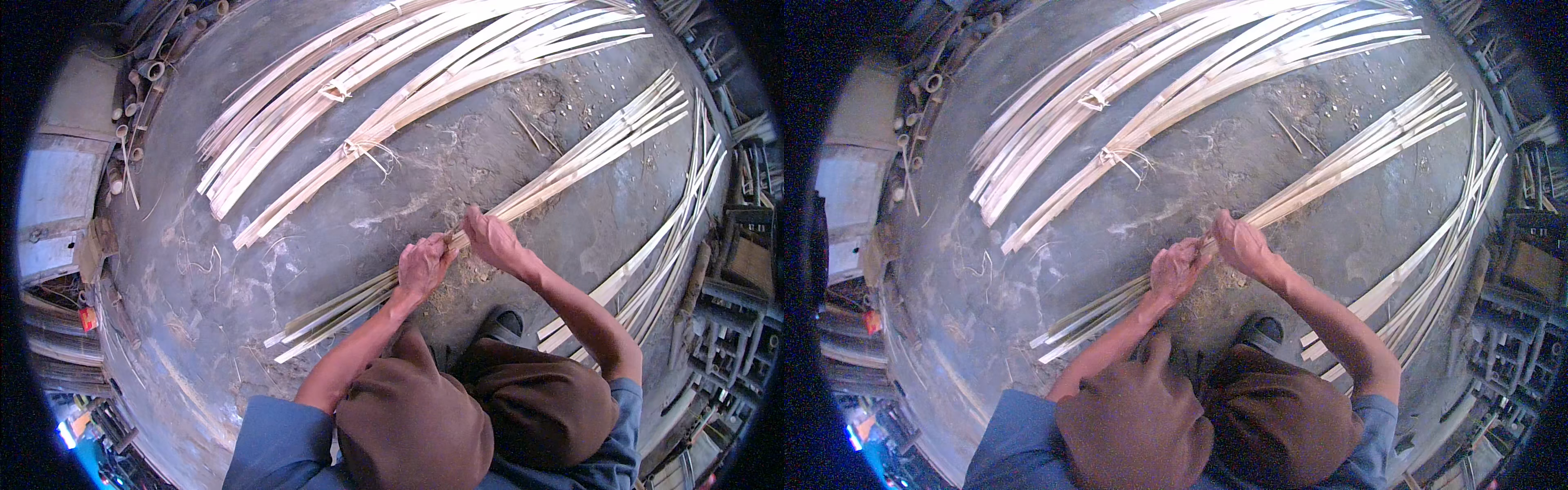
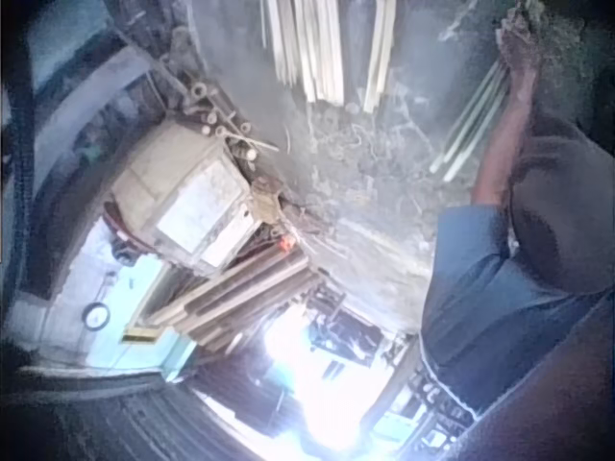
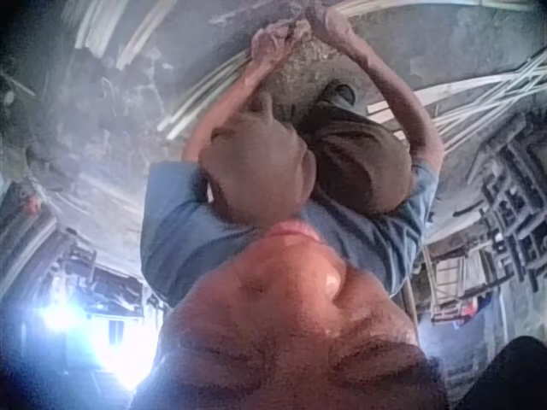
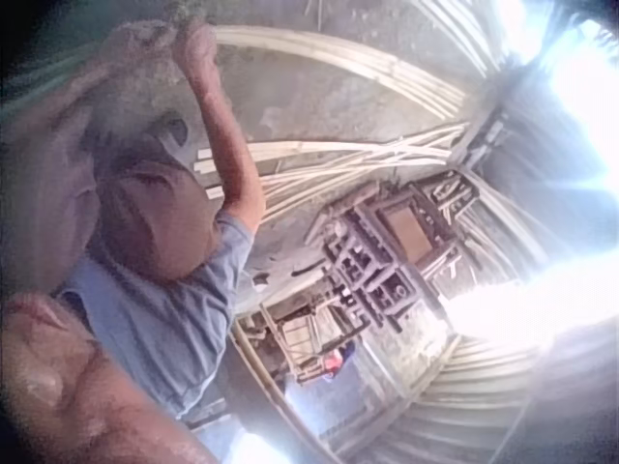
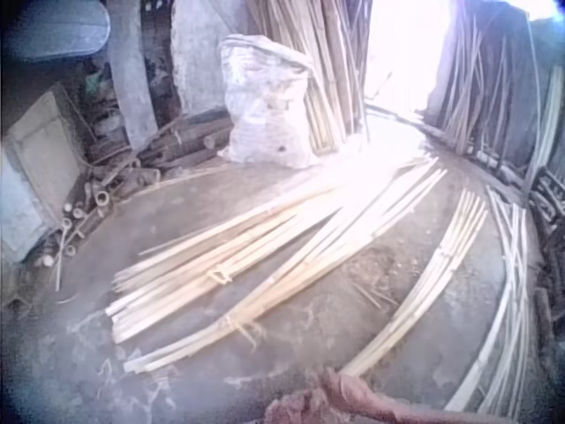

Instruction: The person gathers thin bamboo strips from the floor, aligns them into neat stacks, and ties them into bundles using thin twine. The person repeatedly picks up strips, arranges them, and secures each bundle before moving to the next.

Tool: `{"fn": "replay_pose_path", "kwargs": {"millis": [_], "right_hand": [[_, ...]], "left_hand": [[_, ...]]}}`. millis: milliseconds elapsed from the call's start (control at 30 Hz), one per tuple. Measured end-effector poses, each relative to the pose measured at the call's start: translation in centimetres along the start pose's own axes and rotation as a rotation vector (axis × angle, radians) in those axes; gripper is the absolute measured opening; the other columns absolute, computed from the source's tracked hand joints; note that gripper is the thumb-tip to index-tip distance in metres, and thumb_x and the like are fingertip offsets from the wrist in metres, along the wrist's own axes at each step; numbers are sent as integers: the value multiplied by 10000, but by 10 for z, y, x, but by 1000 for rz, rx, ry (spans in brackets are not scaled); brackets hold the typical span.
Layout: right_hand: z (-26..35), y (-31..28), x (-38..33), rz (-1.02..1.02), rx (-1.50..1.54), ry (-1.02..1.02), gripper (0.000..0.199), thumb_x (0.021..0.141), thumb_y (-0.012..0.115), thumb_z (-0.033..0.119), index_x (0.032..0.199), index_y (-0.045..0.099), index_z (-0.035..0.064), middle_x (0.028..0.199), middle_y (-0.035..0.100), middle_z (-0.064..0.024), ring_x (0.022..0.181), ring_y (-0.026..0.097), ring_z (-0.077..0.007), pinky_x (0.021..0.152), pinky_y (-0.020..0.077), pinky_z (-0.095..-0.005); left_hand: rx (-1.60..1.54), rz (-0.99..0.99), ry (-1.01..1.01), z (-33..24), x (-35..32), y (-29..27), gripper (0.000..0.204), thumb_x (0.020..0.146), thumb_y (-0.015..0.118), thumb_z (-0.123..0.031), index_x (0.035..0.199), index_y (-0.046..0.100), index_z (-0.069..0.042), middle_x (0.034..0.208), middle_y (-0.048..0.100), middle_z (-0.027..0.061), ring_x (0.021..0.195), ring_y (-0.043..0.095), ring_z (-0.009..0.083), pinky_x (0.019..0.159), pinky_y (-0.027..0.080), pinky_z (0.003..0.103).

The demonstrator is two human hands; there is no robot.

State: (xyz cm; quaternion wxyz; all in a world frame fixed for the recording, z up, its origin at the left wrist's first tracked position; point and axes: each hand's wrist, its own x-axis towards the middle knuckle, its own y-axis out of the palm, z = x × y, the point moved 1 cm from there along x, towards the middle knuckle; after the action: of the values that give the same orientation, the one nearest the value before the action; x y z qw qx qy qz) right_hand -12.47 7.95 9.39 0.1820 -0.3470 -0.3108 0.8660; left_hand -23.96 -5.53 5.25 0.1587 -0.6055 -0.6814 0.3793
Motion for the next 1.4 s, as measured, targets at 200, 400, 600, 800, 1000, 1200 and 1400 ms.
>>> {"fn": "replay_pose_path", "kwargs": {"millis": [200,400,600,800,1000,1200,1400], "right_hand": [[12,9,-18,69,-807,-108,158,892,545,153,937,619,21,832,700,-169,769,701,-342,700,542,-500],[0,25,-14,183,160,-373,217,922,490,136,911,636,-23,899,705,-182,781,702,-353,709,551,-462],[-5,-7,-2,10,-454,46,220,952,466,138,1107,519,-9,919,679,-156,890,685,-301,683,528,-393],[5,14,-29,182,-735,-219,190,927,508,155,1018,593,12,801,674,-175,779,698,-326,690,538,-479],[6,3,-8,-5,321,-320,219,968,468,173,989,610,8,808,639,-188,691,617,-377,658,492,-443],[17,-14,-10,-102,-478,6,137,901,534,149,936,633,61,791,672,-176,811,685,-357,671,506,-511],[15,23,-27,107,-619,-261,178,886,533,147,876,646,9,817,688,-176,804,700,-333,662,535,-495]], "left_hand": [[-41,-78,56,-2,-1,-3,325,904,614,-313,1144,644,-96,987,669,66,958,646,284,788,488,433],[4,-212,194,4,-3,2,341,901,620,-321,1167,656,-111,1025,688,80,949,644,296,803,494,422],[0,13,-56,-1,0,0,463,907,589,-471,1253,642,-168,1103,704,90,994,655,302,855,491,435],[-17,-84,46,4,-1,5,446,909,613,-383,1281,616,-138,1197,672,70,1013,639,288,854,482,428],[-29,-16,6,-1,-2,-4,445,924,588,-401,1296,610,-157,1202,673,61,1044,638,294,872,483,435],[-15,-44,1,3,-2,3,432,931,586,-403,1310,608,-195,1162,695,51,1043,650,302,881,490,441],[-2,-79,17,11,-1,11,652,898,610,-453,1449,427,-157,1152,700,52,955,673,325,840,512,447]]}}
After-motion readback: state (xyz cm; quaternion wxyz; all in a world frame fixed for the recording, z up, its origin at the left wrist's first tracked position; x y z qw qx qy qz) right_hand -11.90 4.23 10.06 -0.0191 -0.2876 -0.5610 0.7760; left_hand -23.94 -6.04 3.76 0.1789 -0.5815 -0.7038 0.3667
